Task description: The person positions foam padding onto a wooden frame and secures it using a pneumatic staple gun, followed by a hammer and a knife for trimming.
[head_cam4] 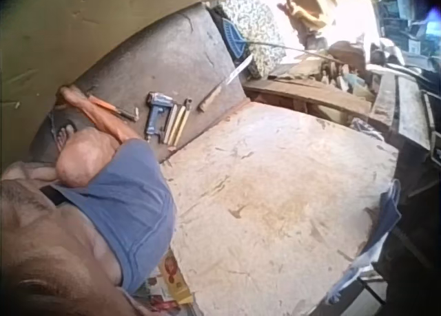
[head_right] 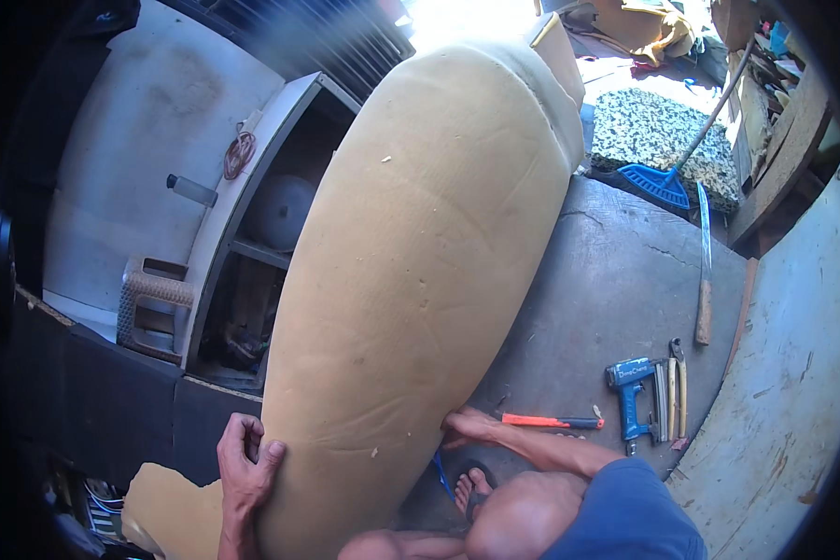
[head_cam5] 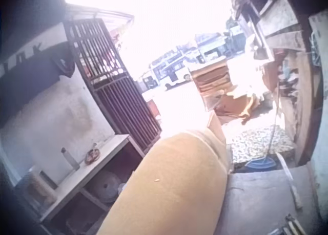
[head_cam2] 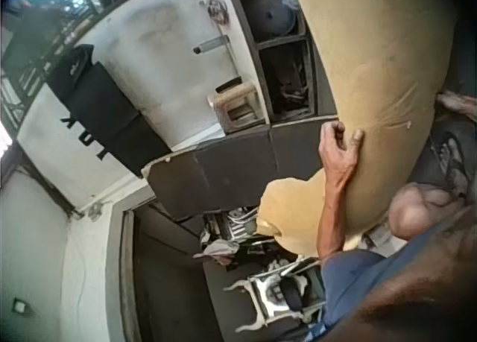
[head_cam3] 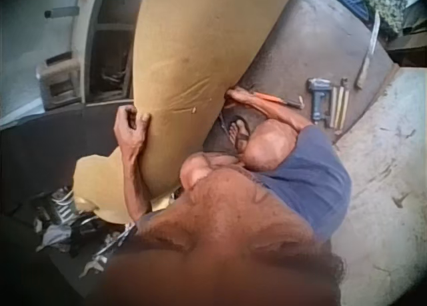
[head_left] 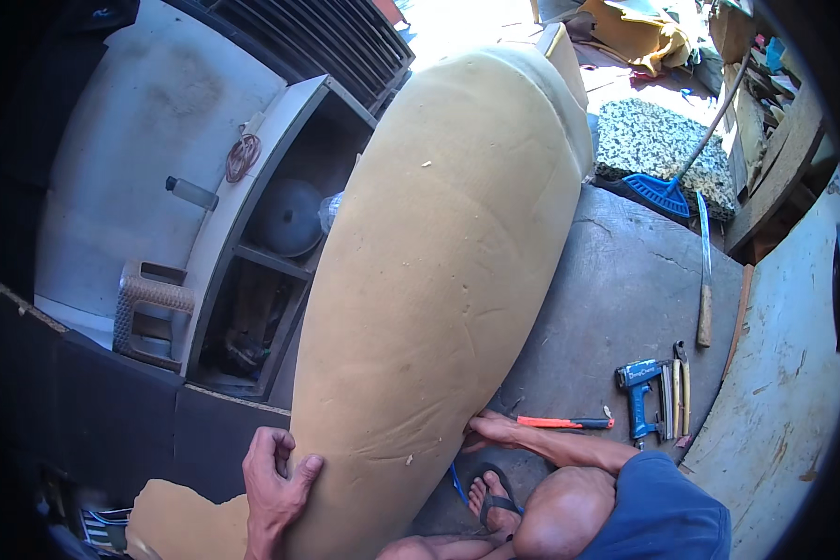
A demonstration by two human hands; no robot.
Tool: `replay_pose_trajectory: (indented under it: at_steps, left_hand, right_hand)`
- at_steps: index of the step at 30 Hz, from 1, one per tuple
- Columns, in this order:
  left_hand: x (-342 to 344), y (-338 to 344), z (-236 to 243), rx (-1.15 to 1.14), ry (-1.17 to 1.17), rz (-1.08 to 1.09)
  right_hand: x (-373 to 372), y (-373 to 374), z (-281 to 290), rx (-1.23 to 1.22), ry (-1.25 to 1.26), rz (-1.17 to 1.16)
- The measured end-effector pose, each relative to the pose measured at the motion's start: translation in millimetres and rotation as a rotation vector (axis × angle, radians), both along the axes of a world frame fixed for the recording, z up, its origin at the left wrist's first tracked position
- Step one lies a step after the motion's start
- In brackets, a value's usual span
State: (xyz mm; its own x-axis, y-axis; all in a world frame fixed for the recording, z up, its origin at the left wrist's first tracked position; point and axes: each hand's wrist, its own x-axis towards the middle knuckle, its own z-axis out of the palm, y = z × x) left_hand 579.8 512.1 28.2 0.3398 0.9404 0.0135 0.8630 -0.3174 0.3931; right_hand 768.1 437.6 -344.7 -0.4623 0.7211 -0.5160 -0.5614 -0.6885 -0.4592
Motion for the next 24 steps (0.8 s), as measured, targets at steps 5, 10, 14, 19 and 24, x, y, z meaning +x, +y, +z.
replay_pose_trajectory:
  at_steps: [5,10,14,19,24]
  left_hand:
    - [-25,-36,-68,-0.143,-0.045,0.17]
    - [-44,-53,-109,-0.629,-0.801,0.296]
    - [-44,-53,-124,-0.735,-0.625,0.186]
    - [-32,-56,-127,-0.464,-0.361,0.191]
    - [-25,-35,-122,-0.399,-0.07,0.122]
  right_hand:
    - [41,-5,29,0.384,-0.749,0.786]
    - [130,10,79,0.733,-1.092,0.665]
    - [206,32,148,0.625,-1.255,0.342]
    - [264,59,176,0.62,-1.285,-0.21]
    - [302,91,210,0.761,-1.388,-0.272]
